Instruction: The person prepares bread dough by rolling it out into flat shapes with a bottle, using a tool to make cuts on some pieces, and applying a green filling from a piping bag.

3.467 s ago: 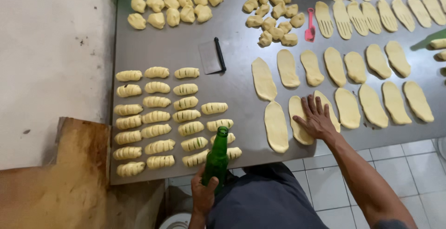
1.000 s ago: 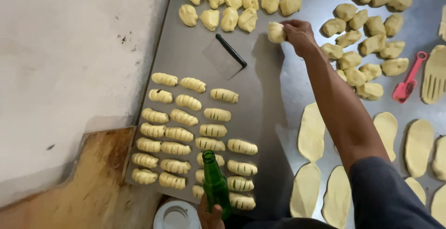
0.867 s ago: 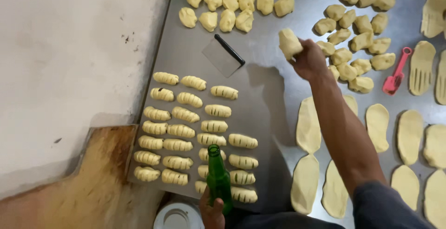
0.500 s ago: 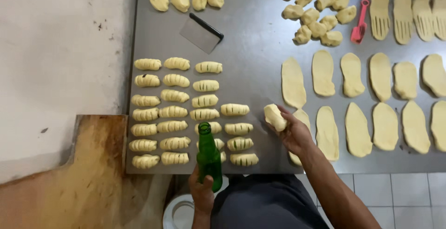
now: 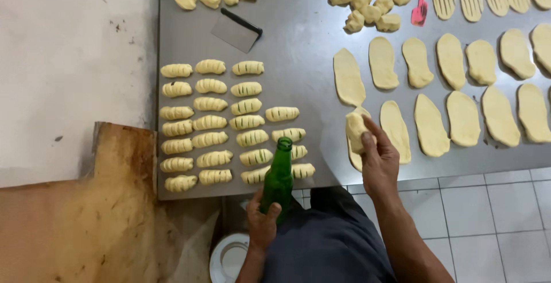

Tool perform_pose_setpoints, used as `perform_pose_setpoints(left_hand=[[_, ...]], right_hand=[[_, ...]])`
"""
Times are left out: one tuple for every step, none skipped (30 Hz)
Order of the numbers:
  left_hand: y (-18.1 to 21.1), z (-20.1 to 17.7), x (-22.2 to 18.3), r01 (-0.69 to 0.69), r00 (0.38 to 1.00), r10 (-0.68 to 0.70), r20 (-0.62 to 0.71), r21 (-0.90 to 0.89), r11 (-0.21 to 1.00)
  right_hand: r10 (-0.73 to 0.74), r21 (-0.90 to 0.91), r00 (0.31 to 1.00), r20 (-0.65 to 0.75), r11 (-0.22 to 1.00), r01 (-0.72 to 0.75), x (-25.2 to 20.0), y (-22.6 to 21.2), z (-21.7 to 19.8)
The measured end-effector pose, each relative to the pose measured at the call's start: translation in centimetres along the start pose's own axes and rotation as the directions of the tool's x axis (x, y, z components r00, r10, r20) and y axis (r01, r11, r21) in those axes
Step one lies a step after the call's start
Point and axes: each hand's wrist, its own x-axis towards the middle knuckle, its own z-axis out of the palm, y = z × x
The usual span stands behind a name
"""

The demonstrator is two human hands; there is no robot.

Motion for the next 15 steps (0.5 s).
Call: perform_pose_setpoints(left_hand=[[-0.3,0.1,0.2,-0.028,1.000,0.028,-0.005,0.042,0.999],[-0.1,0.2,0.0,-0.023,1.000,0.024,-0.004,0.041,0.999],[0.1,0.3,0.1,-0.013,1.000,0.014,-0.012,0.052,0.999],[0.3,0.5,0.1,-0.003,1.000,0.005,-0.020,0.062,0.998],[1.7,0.8,0.4,-0.002,1.000,0.003,-0.017,0.064,0.998],[3.1,1.2,0.7,-0.021,1.000,0.021,-0.001,0.153,0.988],[4.5,1.7,1.0,-0.042,0.999,0.039,0.017,0.238,0.970],[4.3,2.2,1.6,-0.042,0.999,0.039,0.020,0.239,0.970],[4.2,2.6,2.3,-0.012,0.999,0.002,0.039,0.238,0.971],[4.1,3.1,3.0,0.019,0.998,-0.034,0.057,0.238,0.971],[4.9,4.1,4.4,0.008,0.998,-0.023,0.059,0.237,0.972],[5.7,5.2,5.8,-0.083,0.992,0.049,0.120,0.302,0.950],[6.4,5.8,5.9,-0.149,0.979,0.086,0.185,0.366,0.919],[7.1,6.4,5.7,-0.134,0.980,0.067,0.187,0.369,0.920],[7.9,7.5,6.9,-0.266,0.954,0.174,0.245,0.416,0.870]], right_hand=[[-0.194,-0.194,0.980,0.048,0.960,0.200,-0.5,-1.4,0.0],[-0.191,-0.197,0.980,0.047,0.961,0.197,-0.8,-0.5,-0.1],[-0.444,-0.272,0.891,0.088,0.850,0.451,-0.9,0.3,0.0],[-0.659,-0.331,0.737,0.149,0.669,0.666,-0.9,1.0,0.1],[-0.658,-0.332,0.739,0.146,0.671,0.663,-0.5,4.3,0.3],[-0.640,-0.419,0.729,0.243,0.608,0.674,0.0,7.5,0.5],[-0.609,-0.497,0.718,0.336,0.533,0.685,0.5,10.7,0.6],[-0.610,-0.499,0.719,0.333,0.533,0.683,1.1,13.2,0.6],[-0.476,-0.691,0.726,0.497,0.289,0.663,1.5,15.7,0.5],[-0.289,-0.780,0.746,0.600,-0.005,0.626,2.0,18.1,0.4],[-0.300,-0.780,0.743,0.599,-0.007,0.626,2.1,16.3,0.1],[-0.339,-0.776,0.786,0.517,0.203,0.597,2.3,14.4,-0.2],[-0.330,-0.738,0.841,0.429,0.409,0.537,1.0,12.9,-1.0],[-0.313,-0.743,0.848,0.427,0.413,0.526,-0.9,12.2,-2.2],[-0.518,-0.605,0.812,0.270,0.565,0.561,-1.2,11.0,-2.9]])
